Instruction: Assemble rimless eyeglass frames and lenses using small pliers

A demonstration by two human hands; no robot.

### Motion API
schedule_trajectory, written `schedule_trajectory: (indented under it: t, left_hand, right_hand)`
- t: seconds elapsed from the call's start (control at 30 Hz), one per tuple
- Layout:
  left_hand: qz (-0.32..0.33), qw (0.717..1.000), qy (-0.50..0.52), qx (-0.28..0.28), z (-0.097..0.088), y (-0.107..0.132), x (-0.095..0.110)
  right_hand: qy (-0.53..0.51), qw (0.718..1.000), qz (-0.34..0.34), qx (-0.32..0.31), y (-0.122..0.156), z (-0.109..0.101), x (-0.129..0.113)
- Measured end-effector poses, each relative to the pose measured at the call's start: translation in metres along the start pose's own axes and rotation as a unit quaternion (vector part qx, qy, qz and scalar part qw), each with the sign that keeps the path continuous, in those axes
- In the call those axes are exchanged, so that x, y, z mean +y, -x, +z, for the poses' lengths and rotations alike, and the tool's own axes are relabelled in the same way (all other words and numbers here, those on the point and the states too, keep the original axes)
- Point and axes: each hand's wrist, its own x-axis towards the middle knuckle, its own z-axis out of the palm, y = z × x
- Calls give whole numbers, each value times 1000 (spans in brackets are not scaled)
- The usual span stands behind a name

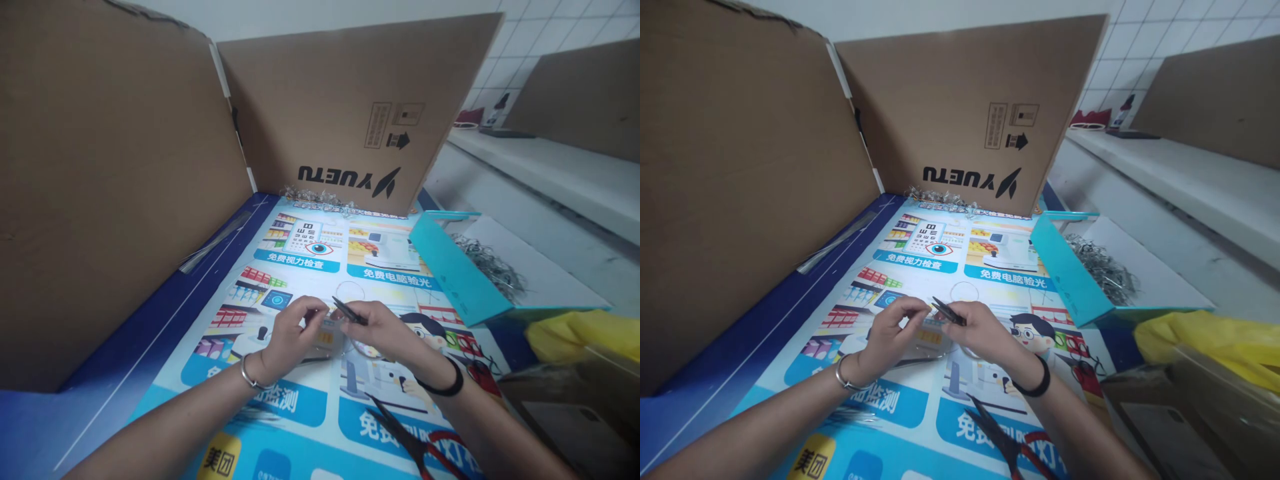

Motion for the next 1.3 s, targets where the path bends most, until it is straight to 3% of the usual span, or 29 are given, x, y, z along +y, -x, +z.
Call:
schedule_trajectory:
  t: [0.3, 0.6, 0.87, 1.1, 1.3]
  left_hand:
    - [140, 987, -78, -24, 1, 5, -12]
    - [171, 980, -89, -54, -2, 4, -15]
    - [129, 991, -31, -6, -5, 2, -15]
    - [92, 995, 1, -28, -4, 2, -13]
    - [69, 997, 7, -19, -4, 2, -14]
  right_hand:
    - [15, 1000, 5, 1, 1, 1, -4]
    - [26, 1000, 16, -7, 1, 3, -2]
    - [7, 1000, 0, -16, 3, 5, 3]
    - [94, 995, -29, -5, 2, 7, 2]
    - [80, 996, -29, 11, 2, 8, 2]
